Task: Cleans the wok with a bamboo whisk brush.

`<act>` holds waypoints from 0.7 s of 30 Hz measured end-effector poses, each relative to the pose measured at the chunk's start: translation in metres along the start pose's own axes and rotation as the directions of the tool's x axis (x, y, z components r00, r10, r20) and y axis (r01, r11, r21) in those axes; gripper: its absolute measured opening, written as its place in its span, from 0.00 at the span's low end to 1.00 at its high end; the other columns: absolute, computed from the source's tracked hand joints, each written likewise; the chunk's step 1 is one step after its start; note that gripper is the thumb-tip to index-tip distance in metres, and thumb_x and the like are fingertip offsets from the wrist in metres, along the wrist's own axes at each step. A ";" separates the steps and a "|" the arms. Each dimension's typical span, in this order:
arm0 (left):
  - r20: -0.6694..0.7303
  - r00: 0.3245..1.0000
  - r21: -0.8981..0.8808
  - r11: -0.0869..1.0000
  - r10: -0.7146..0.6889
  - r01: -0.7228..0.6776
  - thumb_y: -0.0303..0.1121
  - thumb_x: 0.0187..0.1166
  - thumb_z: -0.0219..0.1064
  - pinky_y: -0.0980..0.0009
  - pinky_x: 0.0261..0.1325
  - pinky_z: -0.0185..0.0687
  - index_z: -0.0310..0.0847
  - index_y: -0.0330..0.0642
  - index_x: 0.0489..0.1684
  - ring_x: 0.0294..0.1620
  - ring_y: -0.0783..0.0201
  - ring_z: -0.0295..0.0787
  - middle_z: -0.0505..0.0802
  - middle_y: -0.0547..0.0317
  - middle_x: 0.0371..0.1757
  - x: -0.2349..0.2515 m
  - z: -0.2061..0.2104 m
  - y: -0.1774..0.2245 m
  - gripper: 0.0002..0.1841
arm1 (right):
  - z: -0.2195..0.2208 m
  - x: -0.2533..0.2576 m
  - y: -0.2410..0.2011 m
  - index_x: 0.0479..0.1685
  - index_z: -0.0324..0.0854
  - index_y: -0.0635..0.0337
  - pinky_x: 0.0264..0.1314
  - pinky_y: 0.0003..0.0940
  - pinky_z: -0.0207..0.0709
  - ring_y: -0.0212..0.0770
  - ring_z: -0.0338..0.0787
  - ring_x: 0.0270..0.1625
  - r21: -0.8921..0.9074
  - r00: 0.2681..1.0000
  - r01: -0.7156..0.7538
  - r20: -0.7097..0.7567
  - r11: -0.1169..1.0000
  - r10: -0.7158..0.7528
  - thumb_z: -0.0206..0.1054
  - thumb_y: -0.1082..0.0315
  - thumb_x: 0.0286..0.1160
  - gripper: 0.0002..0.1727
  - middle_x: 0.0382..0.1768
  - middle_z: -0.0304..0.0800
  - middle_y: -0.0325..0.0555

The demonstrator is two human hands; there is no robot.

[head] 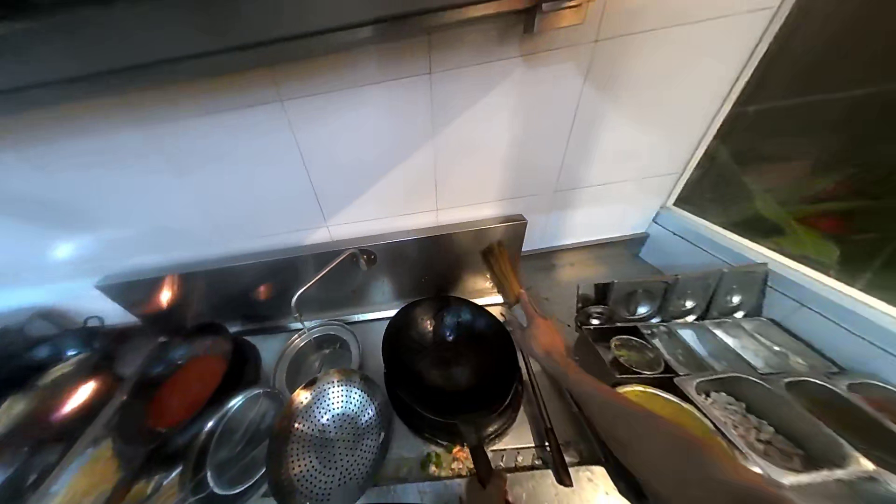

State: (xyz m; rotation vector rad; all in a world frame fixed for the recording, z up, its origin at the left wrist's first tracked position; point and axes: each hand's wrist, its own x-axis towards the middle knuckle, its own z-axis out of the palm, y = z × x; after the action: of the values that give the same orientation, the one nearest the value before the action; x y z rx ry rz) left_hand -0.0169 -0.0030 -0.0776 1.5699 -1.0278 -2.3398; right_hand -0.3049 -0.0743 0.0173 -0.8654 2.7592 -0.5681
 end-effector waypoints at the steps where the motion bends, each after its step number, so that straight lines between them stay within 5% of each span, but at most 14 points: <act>1: -0.022 0.999 0.058 0.998 0.023 -0.022 0.39 0.89 0.61 0.69 0.26 0.83 0.73 0.34 0.63 0.22 0.65 0.82 0.83 0.54 0.30 0.004 -0.001 -0.004 0.17 | 0.005 -0.017 -0.006 0.97 0.44 0.31 0.59 0.66 0.82 0.65 0.91 0.59 -0.050 0.996 0.006 0.086 0.999 -0.002 0.59 0.46 0.84 0.42 0.61 0.90 0.61; 3: -0.047 0.997 0.165 0.984 0.069 -0.060 0.39 0.88 0.62 0.64 0.30 0.85 0.74 0.31 0.62 0.23 0.62 0.83 0.85 0.52 0.30 0.003 0.000 -0.008 0.18 | 0.027 -0.052 -0.014 0.88 0.64 0.53 0.64 0.72 0.77 0.70 0.87 0.65 -0.127 0.919 0.105 0.391 0.986 -0.047 0.64 0.52 0.77 0.38 0.65 0.86 0.68; 4: -0.048 0.996 0.196 0.978 0.078 -0.067 0.39 0.88 0.61 0.63 0.32 0.86 0.74 0.29 0.63 0.25 0.61 0.84 0.85 0.51 0.31 0.002 0.001 -0.008 0.19 | 0.039 -0.068 -0.016 0.78 0.75 0.58 0.62 0.76 0.76 0.71 0.87 0.63 -0.079 0.820 0.169 0.564 0.982 -0.096 0.69 0.54 0.73 0.33 0.63 0.87 0.69; 6: -0.045 0.995 0.182 0.980 0.088 -0.078 0.38 0.89 0.61 0.64 0.31 0.85 0.72 0.28 0.64 0.24 0.62 0.83 0.84 0.51 0.31 0.000 0.000 -0.008 0.19 | 0.049 -0.085 -0.020 0.86 0.69 0.44 0.54 0.69 0.80 0.62 0.88 0.58 0.142 0.559 0.122 0.808 0.982 -0.186 0.68 0.50 0.79 0.34 0.65 0.86 0.59; 7: -0.040 0.995 0.155 0.984 0.096 -0.088 0.38 0.89 0.61 0.65 0.29 0.85 0.72 0.28 0.64 0.23 0.63 0.83 0.84 0.52 0.30 0.002 -0.002 -0.005 0.19 | 0.039 -0.082 -0.019 0.89 0.65 0.37 0.57 0.66 0.79 0.58 0.87 0.60 0.210 0.478 0.028 0.856 0.977 -0.198 0.67 0.47 0.80 0.36 0.69 0.84 0.54; 8: -0.034 0.994 0.122 0.988 0.102 -0.098 0.37 0.89 0.60 0.66 0.28 0.85 0.71 0.29 0.63 0.22 0.63 0.83 0.84 0.53 0.29 0.004 -0.004 -0.006 0.18 | 0.019 -0.073 -0.015 0.87 0.69 0.39 0.60 0.67 0.79 0.57 0.87 0.63 0.185 0.470 0.010 0.866 0.983 -0.168 0.67 0.47 0.81 0.34 0.70 0.84 0.54; 11: -0.012 0.997 0.057 0.996 0.074 -0.073 0.37 0.91 0.58 0.66 0.26 0.86 0.73 0.29 0.58 0.19 0.62 0.83 0.83 0.53 0.25 0.001 -0.011 -0.012 0.15 | -0.029 -0.036 0.009 0.71 0.81 0.54 0.58 0.75 0.77 0.68 0.88 0.60 -0.214 0.793 0.193 0.609 0.958 -0.023 0.69 0.50 0.76 0.27 0.59 0.88 0.64; 13: -0.022 0.996 0.055 0.995 0.090 -0.088 0.37 0.91 0.59 0.66 0.26 0.88 0.71 0.29 0.58 0.19 0.60 0.86 0.84 0.50 0.26 -0.004 -0.013 -0.008 0.16 | -0.039 -0.021 0.024 0.86 0.66 0.48 0.60 0.69 0.80 0.66 0.89 0.61 -0.227 0.947 0.087 0.322 0.970 -0.009 0.65 0.48 0.78 0.36 0.61 0.88 0.64; 15: -0.104 0.985 0.149 0.982 0.135 -0.119 0.41 0.85 0.68 0.54 0.41 0.93 0.66 0.30 0.73 0.37 0.50 0.93 0.88 0.36 0.45 -0.012 -0.020 -0.004 0.28 | -0.020 -0.029 0.041 0.93 0.57 0.39 0.54 0.63 0.85 0.61 0.93 0.52 0.088 0.989 -0.027 0.145 0.996 0.014 0.63 0.46 0.83 0.38 0.58 0.89 0.62; 17: -0.193 0.959 0.272 0.951 0.206 -0.150 0.45 0.74 0.78 0.38 0.71 0.77 0.52 0.34 0.90 0.72 0.32 0.78 0.76 0.22 0.75 -0.039 -0.026 0.002 0.48 | 0.025 -0.083 0.057 0.95 0.53 0.37 0.61 0.68 0.82 0.64 0.92 0.57 0.346 0.998 -0.068 0.008 0.936 0.070 0.64 0.44 0.84 0.41 0.63 0.89 0.64; 19: -0.240 0.890 0.374 0.883 0.389 -0.285 0.45 0.66 0.83 0.35 0.78 0.68 0.47 0.35 0.93 0.81 0.26 0.67 0.68 0.20 0.83 -0.072 -0.026 0.012 0.56 | 0.086 -0.158 0.062 0.93 0.55 0.54 0.64 0.67 0.81 0.64 0.91 0.60 0.505 0.985 -0.059 -0.113 0.861 0.134 0.66 0.47 0.83 0.42 0.63 0.87 0.68; 21: -0.222 0.824 0.317 0.838 0.521 -0.444 0.42 0.64 0.84 0.39 0.77 0.72 0.43 0.35 0.94 0.80 0.28 0.68 0.63 0.20 0.85 -0.108 -0.030 0.021 0.58 | 0.140 -0.233 0.057 0.88 0.51 0.71 0.59 0.65 0.85 0.66 0.92 0.55 0.607 0.965 -0.107 -0.126 0.788 0.229 0.71 0.53 0.79 0.46 0.59 0.85 0.75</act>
State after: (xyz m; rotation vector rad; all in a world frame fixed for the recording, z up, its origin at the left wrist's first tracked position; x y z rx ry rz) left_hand 0.0520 0.0179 0.0113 1.4527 -1.4816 -1.6222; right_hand -0.1042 0.0624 -0.1175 -0.4190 2.5035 -1.4464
